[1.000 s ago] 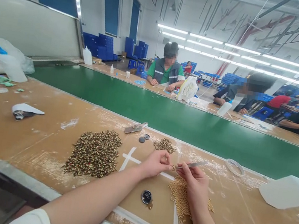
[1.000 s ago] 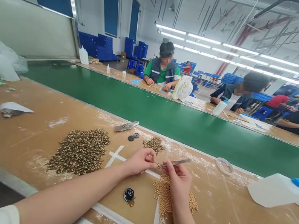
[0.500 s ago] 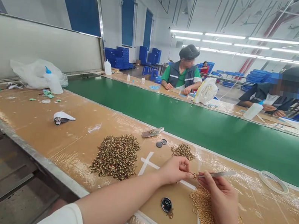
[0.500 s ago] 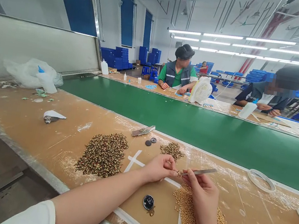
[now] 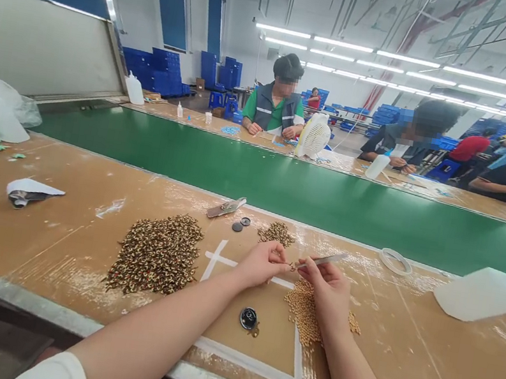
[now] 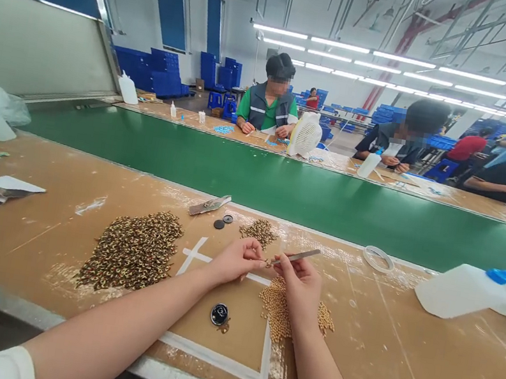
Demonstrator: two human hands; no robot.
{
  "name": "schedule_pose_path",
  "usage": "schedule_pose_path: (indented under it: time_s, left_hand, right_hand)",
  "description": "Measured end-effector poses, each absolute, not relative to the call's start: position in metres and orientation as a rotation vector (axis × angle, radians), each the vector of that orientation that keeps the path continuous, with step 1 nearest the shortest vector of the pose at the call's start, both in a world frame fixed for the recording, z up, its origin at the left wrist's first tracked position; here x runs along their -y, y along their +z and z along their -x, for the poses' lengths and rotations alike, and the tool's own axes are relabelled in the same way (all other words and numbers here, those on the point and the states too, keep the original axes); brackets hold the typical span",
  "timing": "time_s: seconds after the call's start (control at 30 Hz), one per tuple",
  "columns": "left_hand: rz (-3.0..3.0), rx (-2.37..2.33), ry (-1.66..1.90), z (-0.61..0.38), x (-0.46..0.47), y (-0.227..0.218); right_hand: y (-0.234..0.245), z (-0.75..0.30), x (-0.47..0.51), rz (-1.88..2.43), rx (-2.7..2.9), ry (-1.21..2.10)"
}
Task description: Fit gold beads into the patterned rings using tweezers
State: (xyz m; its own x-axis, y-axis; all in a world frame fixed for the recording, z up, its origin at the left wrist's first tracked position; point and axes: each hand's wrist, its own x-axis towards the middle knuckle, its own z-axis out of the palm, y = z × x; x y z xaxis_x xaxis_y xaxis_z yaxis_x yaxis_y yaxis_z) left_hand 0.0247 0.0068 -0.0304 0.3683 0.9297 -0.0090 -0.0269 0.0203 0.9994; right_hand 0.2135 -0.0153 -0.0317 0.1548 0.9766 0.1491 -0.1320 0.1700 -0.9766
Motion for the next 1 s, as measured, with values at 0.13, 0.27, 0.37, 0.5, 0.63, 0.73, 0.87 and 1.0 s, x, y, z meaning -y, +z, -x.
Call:
schedule_pose_path:
  time_s: [0.13,0.27,0.37,0.5,0.63,0.73,0.87,1.0]
  left_hand:
    - [-1.337,-0.911,0.946,-0.024,-0.008,-0.031]
    - [-1.309,-0.921,0.954,-0.026,-0.009,-0.033]
    - [-1.362,-0.977,0.967,-0.024,-0.01,-0.033]
    - [-1.642,-1.117,0.996,-0.013,-0.01,-0.028]
    - [-1.882,-1.303,0.929,0.001,-0.014,-0.022]
    - [-2.022,-1.392,0.949,0.004,-0.017,-0.017]
    - [-1.979,-1.277,0.942,-0.001,-0.016,-0.01]
    - [-2.004,-1.057,0.764,-0.007,-0.012,-0.008]
  right_hand:
    - [-0.028,-0.212,0.015,1.075,1.02,1.083]
    - [-0.028,-0.211,0.015,1.071,1.016,1.096]
    - [-0.029,-0.212,0.014,1.06,1.002,1.077]
    - [-0.031,-0.213,0.011,1.041,0.968,1.051]
    - [-0.031,-0.213,0.008,1.043,0.982,0.953]
    - [-0.028,-0.212,0.007,1.032,1.026,0.929]
    - [-0.024,-0.205,0.009,0.942,0.999,1.097]
    - [-0.021,-0.199,0.01,0.891,1.065,1.193]
